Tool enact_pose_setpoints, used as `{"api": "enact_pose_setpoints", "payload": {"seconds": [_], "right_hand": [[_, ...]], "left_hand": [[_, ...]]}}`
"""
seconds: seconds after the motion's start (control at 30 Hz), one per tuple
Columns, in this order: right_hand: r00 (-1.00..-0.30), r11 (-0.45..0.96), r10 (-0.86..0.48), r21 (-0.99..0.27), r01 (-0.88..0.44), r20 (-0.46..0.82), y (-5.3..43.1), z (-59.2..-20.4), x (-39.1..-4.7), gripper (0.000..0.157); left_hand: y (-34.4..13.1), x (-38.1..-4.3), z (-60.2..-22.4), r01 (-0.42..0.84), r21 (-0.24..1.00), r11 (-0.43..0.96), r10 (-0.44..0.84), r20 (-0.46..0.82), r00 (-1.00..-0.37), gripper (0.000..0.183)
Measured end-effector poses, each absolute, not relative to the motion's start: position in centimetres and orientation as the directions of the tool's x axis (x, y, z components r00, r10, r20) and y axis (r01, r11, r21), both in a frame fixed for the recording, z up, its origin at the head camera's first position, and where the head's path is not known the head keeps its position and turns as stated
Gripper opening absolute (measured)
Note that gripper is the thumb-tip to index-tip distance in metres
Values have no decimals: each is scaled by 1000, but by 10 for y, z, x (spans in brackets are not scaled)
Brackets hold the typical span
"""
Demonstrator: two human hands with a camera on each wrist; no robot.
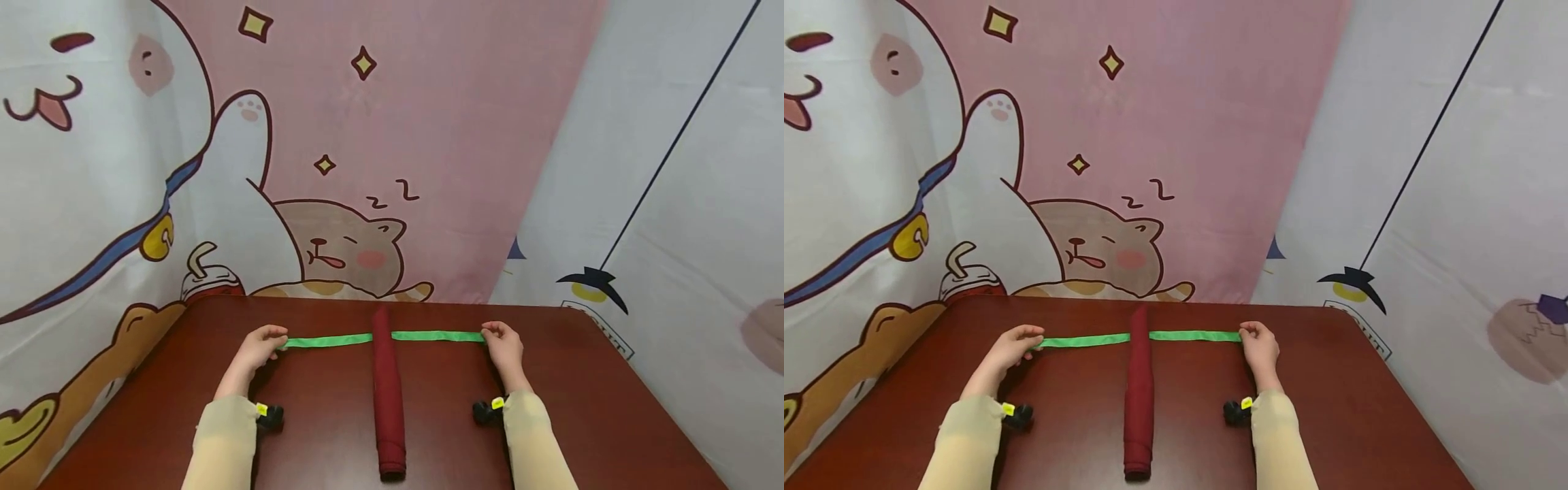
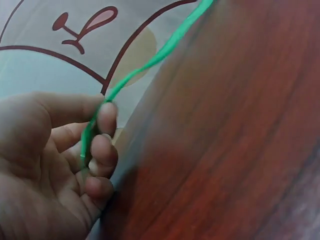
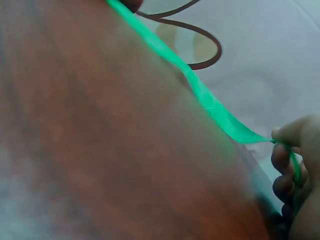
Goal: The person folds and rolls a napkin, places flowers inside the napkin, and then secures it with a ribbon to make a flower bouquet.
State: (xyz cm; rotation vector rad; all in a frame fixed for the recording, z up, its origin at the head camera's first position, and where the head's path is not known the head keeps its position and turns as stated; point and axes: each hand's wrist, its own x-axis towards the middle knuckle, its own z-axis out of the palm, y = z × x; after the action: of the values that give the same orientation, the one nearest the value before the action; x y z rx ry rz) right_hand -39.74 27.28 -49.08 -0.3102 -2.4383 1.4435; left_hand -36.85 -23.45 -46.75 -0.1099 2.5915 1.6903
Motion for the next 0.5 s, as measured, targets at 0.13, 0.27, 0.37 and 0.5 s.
{"api": "enact_pose_setpoints", "payload": {"seconds": [0.13,0.27,0.37,0.5], "right_hand": [[-950,339,288,-941,-18,122,277,-486,-398,30],[-977,310,190,-950,-35,98,286,-483,-399,36],[-989,337,128,-941,-24,71,293,-485,-398,36],[-993,390,87,-920,-37,77,298,-491,-394,30]], "left_hand": [[-243,-366,-466,-57,932,359,-3,-60,-998,33],[-250,-368,-464,-22,941,337,80,-52,-995,33],[-252,-369,-467,-9,940,342,129,-56,-990,29],[-250,-368,-473,-11,934,357,139,-64,-988,21]]}}
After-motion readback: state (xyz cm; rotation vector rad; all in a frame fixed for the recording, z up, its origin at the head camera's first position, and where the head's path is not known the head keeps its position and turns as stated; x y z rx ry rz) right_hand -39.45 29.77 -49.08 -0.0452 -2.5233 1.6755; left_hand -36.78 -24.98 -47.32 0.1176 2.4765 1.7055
